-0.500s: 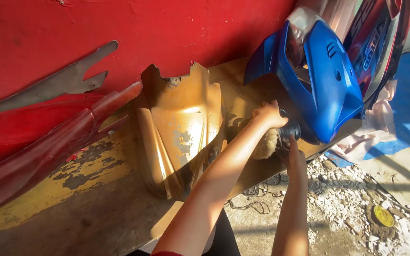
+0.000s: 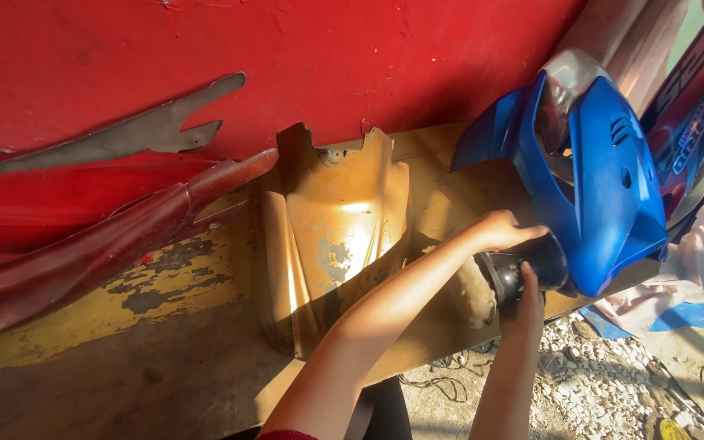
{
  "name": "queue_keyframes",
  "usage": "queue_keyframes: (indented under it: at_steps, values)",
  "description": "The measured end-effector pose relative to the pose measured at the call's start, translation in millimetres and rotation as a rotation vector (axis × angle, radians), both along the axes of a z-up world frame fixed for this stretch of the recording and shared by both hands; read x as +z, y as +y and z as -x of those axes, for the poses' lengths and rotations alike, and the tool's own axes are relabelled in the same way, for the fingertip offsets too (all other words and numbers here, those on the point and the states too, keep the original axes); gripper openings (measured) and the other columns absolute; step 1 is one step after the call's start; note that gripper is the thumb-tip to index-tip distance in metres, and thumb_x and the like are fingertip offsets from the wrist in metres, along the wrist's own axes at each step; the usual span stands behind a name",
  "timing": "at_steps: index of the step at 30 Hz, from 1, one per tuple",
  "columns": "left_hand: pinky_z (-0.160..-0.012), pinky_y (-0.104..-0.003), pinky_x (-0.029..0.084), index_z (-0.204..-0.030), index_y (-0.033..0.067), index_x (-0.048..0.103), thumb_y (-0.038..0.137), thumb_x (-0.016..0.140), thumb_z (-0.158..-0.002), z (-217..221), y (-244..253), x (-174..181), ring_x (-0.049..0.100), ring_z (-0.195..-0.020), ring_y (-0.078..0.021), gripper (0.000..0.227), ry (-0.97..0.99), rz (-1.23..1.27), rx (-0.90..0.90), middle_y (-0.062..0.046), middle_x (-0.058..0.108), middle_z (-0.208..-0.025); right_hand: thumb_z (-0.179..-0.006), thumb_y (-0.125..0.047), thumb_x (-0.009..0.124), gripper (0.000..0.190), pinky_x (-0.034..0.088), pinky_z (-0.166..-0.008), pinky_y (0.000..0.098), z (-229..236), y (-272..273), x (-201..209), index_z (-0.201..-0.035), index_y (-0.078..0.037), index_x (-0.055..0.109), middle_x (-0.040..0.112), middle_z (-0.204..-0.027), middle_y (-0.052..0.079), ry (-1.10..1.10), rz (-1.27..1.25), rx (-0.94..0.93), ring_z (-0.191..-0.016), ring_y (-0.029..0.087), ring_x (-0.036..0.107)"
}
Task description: The person uses a handheld electric sander with a brush attachment to sand the surface of a yellow motorcycle fairing. They move the tool across the curved plastic bodywork, focusing on smoothing the surface. Other red and blue motorcycle parts are visible nearby on the workbench.
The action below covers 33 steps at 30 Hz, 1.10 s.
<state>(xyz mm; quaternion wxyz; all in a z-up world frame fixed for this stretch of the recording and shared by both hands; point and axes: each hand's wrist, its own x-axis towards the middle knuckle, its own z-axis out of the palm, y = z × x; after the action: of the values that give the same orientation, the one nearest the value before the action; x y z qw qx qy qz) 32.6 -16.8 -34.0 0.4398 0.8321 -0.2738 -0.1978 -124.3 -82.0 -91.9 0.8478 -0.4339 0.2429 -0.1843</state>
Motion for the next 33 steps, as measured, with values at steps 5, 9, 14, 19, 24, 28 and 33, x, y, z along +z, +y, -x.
queue_keyframes:
  at_steps: [5, 9, 14, 19, 24, 28, 33]
  values:
    - [-0.075, -0.041, 0.059, -0.083, 0.0033, 0.077, 0.072, 0.054, -0.085, 75.6, 31.7, 46.1, 0.077, -0.078, -0.0306, 0.073, -0.169, 0.268, -0.129, -0.018, 0.077, -0.08, -0.097, -0.028, 0.067, 0.048, 0.059, -0.092, 0.0363, 27.7, 43.9, 44.4, -0.137, -0.004, 0.056, 0.066, -0.123, 0.01, -0.371, -0.059, -0.057, -0.107, 0.021, 0.069]
    - [-0.081, -0.04, 0.058, -0.103, 0.0072, 0.078, 0.067, 0.056, -0.084, 141.4, 99.7, 100.2, 0.077, -0.09, -0.032, 0.066, -0.352, 0.303, -0.068, -0.016, 0.078, -0.092, -0.1, -0.009, 0.07, 0.046, 0.056, -0.106, 0.0347, 47.8, 72.2, 43.7, -0.142, -0.002, 0.051, 0.061, -0.135, 0.01, -0.637, 0.159, -0.235, -0.121, 0.021, 0.066]
    - [-0.083, -0.036, 0.058, -0.1, 0.0086, 0.08, 0.064, 0.054, -0.089, 165.7, 174.0, 124.6, 0.078, -0.092, -0.0274, 0.062, -0.387, 0.397, -0.074, -0.013, 0.08, -0.094, -0.099, -0.002, 0.076, 0.053, 0.054, -0.115, 0.0345, 56.4, 114.9, 58.2, -0.144, -0.001, 0.048, 0.058, -0.136, 0.009, -0.666, 0.293, -0.257, -0.125, 0.02, 0.064]
    - [-0.074, -0.032, 0.056, -0.095, 0.0073, 0.079, 0.056, 0.054, -0.095, 149.8, 232.3, 136.5, 0.075, -0.077, -0.0192, 0.055, -0.405, 0.445, -0.075, -0.012, 0.074, -0.08, -0.089, 0.0, 0.084, 0.067, 0.054, -0.119, 0.038, 41.3, 160.2, 110.4, -0.14, -0.007, 0.042, 0.061, -0.135, 0.012, -0.752, 0.656, -0.258, -0.128, 0.023, 0.066]
    - [-0.064, -0.029, 0.05, -0.09, 0.0021, 0.077, 0.044, 0.06, -0.099, 133.3, 271.1, 127.3, 0.06, -0.065, -0.0074, 0.046, -0.344, 0.629, -0.076, -0.006, 0.067, -0.066, -0.085, 0.005, 0.083, 0.057, 0.052, -0.117, 0.038, 15.1, 186.2, 100.8, -0.135, 0.0, 0.057, 0.068, -0.133, 0.013, -0.633, 0.828, -0.159, -0.126, 0.023, 0.066]
    - [-0.066, -0.028, 0.05, -0.093, 0.0014, 0.075, 0.043, 0.059, -0.101, 124.6, 287.6, 111.2, 0.058, -0.069, -0.0029, 0.045, -0.345, 0.651, -0.066, -0.004, 0.065, -0.068, -0.08, 0.005, 0.081, 0.058, 0.052, -0.114, 0.0372, 20.6, 206.2, 105.9, -0.133, 0.0, 0.057, 0.068, -0.131, 0.012, -0.62, 0.636, -0.052, -0.123, 0.022, 0.066]
    - [-0.062, -0.029, 0.045, -0.086, 0.0021, 0.074, 0.041, 0.061, -0.103, 129.0, 284.1, 111.0, 0.053, -0.066, -0.0057, 0.045, -0.327, 0.635, -0.123, -0.006, 0.06, -0.066, -0.076, 0.001, 0.072, 0.061, 0.045, -0.127, 0.0406, 14.0, 188.1, 83.0, -0.136, -0.001, 0.059, 0.065, -0.138, 0.012, -0.749, 0.583, 0.073, -0.134, 0.025, 0.061]
